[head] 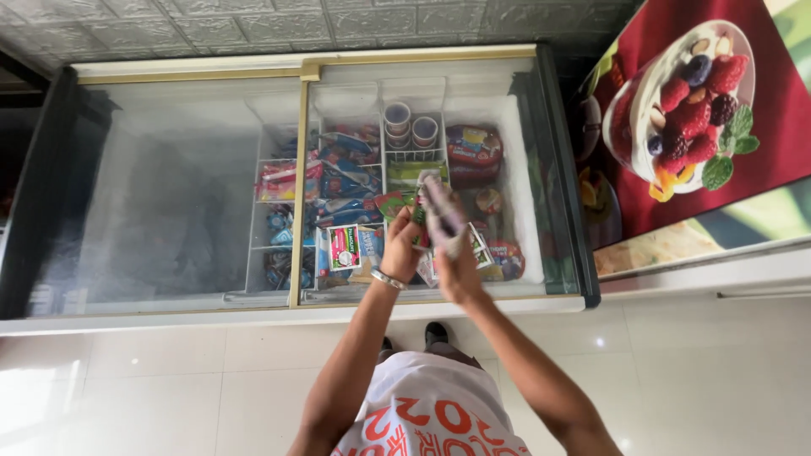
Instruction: Cleaning and organizing individual product sachets over a freezer.
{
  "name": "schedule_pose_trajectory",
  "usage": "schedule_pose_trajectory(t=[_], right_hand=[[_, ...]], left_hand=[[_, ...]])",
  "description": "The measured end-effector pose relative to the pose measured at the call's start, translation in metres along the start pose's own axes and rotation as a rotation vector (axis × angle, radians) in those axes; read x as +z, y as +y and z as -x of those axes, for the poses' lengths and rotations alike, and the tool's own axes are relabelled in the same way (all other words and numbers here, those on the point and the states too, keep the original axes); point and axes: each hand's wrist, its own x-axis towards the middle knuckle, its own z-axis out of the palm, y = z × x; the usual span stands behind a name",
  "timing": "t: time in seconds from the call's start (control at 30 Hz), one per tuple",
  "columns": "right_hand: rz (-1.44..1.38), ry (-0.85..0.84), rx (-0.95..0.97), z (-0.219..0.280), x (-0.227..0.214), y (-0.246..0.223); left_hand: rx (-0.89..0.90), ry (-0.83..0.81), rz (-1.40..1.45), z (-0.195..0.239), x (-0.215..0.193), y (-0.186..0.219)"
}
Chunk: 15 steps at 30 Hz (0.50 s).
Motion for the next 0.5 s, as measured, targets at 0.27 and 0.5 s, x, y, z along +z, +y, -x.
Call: schedule_pose_trajectory(t=[0.27,0.5], right_hand=[[-0.071,-0.143,0.006,0.012,0.044,0.065],[-0.157,-0.114,0.387,0.028,0.069,0.045]], left_hand=[[0.161,-0.025,0.130,0.066,0.034,0.074],[0.191,0.022,-0.166,0.064,0.018,0.087]])
